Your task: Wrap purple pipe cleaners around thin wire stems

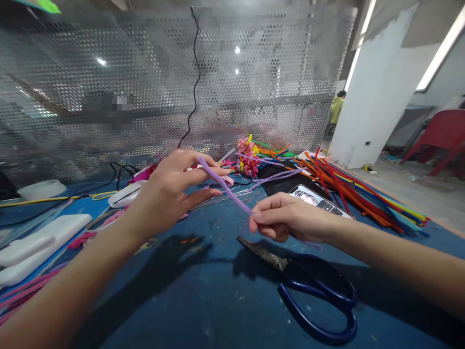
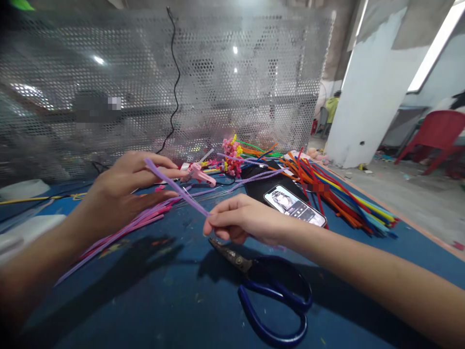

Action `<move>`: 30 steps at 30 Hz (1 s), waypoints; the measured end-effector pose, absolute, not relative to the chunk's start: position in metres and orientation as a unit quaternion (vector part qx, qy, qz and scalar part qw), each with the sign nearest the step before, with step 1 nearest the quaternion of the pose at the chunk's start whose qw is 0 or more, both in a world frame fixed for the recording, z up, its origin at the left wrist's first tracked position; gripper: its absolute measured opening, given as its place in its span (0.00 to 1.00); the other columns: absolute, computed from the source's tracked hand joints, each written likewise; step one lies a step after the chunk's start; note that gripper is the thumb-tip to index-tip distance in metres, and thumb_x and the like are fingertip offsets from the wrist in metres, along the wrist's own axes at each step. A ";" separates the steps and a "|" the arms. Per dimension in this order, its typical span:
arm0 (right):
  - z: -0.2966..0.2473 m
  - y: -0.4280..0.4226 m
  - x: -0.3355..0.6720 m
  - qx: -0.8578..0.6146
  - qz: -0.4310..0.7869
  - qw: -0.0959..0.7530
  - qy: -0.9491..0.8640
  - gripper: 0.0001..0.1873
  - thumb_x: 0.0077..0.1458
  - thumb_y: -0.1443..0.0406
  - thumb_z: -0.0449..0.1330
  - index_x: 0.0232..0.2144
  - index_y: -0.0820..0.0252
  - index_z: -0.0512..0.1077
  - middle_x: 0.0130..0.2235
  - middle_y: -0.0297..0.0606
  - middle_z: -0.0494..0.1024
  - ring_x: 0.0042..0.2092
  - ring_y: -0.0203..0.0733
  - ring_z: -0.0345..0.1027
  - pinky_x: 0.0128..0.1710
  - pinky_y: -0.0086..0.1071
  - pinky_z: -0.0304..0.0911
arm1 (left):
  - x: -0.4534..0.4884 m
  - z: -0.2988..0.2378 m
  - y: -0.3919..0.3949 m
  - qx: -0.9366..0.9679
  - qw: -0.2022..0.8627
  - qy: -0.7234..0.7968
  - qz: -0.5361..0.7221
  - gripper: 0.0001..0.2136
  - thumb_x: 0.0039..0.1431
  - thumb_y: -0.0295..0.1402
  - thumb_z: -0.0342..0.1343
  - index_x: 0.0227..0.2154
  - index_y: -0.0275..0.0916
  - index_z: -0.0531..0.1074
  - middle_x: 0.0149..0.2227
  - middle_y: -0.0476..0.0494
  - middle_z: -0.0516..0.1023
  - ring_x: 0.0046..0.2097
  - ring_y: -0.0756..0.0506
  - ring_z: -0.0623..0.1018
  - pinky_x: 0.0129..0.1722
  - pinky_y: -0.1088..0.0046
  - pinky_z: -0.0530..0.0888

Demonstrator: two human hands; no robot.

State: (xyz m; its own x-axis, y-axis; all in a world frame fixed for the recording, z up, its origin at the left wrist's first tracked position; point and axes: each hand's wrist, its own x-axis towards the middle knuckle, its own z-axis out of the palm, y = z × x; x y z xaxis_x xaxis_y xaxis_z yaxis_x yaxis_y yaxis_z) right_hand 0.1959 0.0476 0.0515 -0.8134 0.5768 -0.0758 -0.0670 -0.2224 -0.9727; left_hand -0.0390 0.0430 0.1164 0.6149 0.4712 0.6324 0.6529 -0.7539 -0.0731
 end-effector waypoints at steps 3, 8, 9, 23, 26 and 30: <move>0.054 0.047 0.197 -0.228 0.727 0.205 -0.614 0.10 0.53 0.63 0.56 0.27 0.66 0.71 0.16 0.25 0.56 0.17 0.24 0.42 0.16 0.24 0.36 | -0.038 0.122 0.038 -0.887 0.201 -0.310 -0.278 0.16 0.48 0.40 0.61 0.42 0.52 0.74 0.45 0.46 0.73 0.49 0.39 0.67 0.52 0.58 0.58; 0.058 0.048 0.199 -0.246 0.675 0.180 -0.672 0.11 0.53 0.62 0.55 0.28 0.66 0.71 0.16 0.23 0.52 0.18 0.26 0.41 0.16 0.25 0.36 | -0.030 0.128 0.020 -0.939 0.091 -0.261 -0.204 0.11 0.52 0.37 0.58 0.40 0.54 0.75 0.33 0.50 0.78 0.36 0.45 0.75 0.38 0.70 0.68; 0.059 0.047 0.199 -0.251 0.655 0.170 -0.692 0.11 0.54 0.62 0.55 0.28 0.66 0.71 0.16 0.24 0.53 0.18 0.26 0.41 0.16 0.24 0.37 | -0.028 0.130 0.016 -0.948 0.055 -0.253 -0.183 0.10 0.54 0.35 0.56 0.40 0.53 0.75 0.32 0.50 0.79 0.33 0.47 0.75 0.34 0.73 0.69; 0.077 0.009 0.205 -0.122 0.397 0.390 -0.821 0.13 0.58 0.63 0.51 0.33 0.60 0.75 0.22 0.33 0.68 0.22 0.31 0.56 0.23 0.26 0.53 | -0.002 0.089 0.025 -0.782 -0.313 -0.344 -0.415 0.06 0.50 0.36 0.58 0.25 0.42 0.79 0.20 0.46 0.76 0.21 0.49 0.73 0.20 0.75 0.69; 0.076 0.022 0.204 -0.269 0.380 0.531 -0.707 0.13 0.58 0.61 0.51 0.31 0.60 0.74 0.18 0.29 0.59 0.19 0.30 0.48 0.19 0.25 0.46 | 0.010 0.078 0.016 -0.769 -0.137 -0.370 -0.503 0.05 0.52 0.33 0.58 0.25 0.42 0.78 0.23 0.47 0.77 0.26 0.47 0.75 0.26 0.72 0.71; 0.073 0.044 0.207 -0.317 0.247 0.441 -0.802 0.13 0.56 0.64 0.52 0.25 0.63 0.73 0.22 0.32 0.65 0.24 0.32 0.55 0.24 0.26 0.50 | 0.012 0.088 -0.005 -0.837 0.113 -0.353 -0.404 0.06 0.51 0.31 0.59 0.31 0.48 0.77 0.30 0.49 0.80 0.32 0.45 0.76 0.33 0.70 0.71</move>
